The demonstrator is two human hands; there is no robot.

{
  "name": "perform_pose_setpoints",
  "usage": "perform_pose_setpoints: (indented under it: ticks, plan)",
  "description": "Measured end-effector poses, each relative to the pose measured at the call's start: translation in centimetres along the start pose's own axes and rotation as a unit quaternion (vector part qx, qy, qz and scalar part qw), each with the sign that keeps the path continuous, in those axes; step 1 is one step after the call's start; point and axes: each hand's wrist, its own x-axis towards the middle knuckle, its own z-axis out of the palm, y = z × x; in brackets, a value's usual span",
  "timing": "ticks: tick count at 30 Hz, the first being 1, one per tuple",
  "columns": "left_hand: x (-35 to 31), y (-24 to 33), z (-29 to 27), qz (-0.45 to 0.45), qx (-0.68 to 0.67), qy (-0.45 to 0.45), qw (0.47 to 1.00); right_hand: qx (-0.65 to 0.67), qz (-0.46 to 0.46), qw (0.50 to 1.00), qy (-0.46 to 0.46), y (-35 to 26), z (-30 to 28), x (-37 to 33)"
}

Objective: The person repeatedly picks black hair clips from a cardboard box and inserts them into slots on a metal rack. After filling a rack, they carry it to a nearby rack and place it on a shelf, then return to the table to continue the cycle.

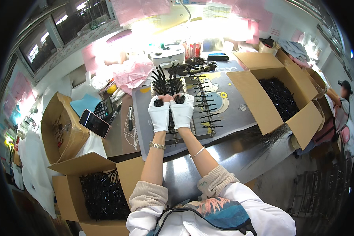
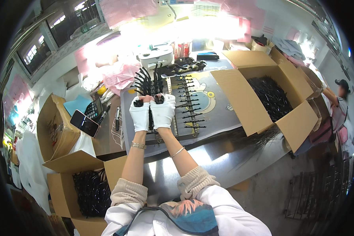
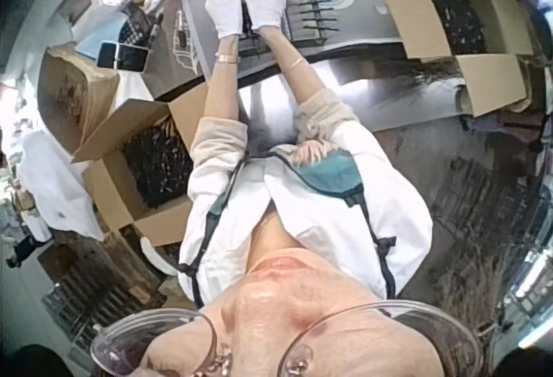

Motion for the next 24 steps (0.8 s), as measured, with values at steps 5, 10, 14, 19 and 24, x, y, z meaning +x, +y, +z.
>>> perform_pose_setpoints:
  ticks: [5, 10, 14, 19, 24]
  plan:
    - [-0.6, -0.4, -0.6, -0.007, -0.006, 0.029, 1.0, -0.007, 0.115, 0.993, -0.017, 1.4, -0.2, -0.3]
    - [-0.5, -0.3, -0.6, -0.003, -0.082, 0.043, 0.996, 0.042, 0.151, 0.986, 0.051, 2.6, -1.3, 0.5]
    - [-1.0, -0.2, -0.6, -0.013, -0.069, 0.057, 0.996, 0.113, 0.219, 0.969, 0.029, 2.8, -1.5, 1.0]
    - [-1.4, -0.1, -0.8, -0.004, -0.007, 0.043, 0.999, 0.133, 0.049, 0.988, -0.055, 2.5, 0.0, 0.1]
    - [-1.2, -0.3, -0.7, 0.01, -0.026, 0.037, 0.999, 0.201, 0.093, 0.971, -0.089, 3.4, 0.7, 1.0]
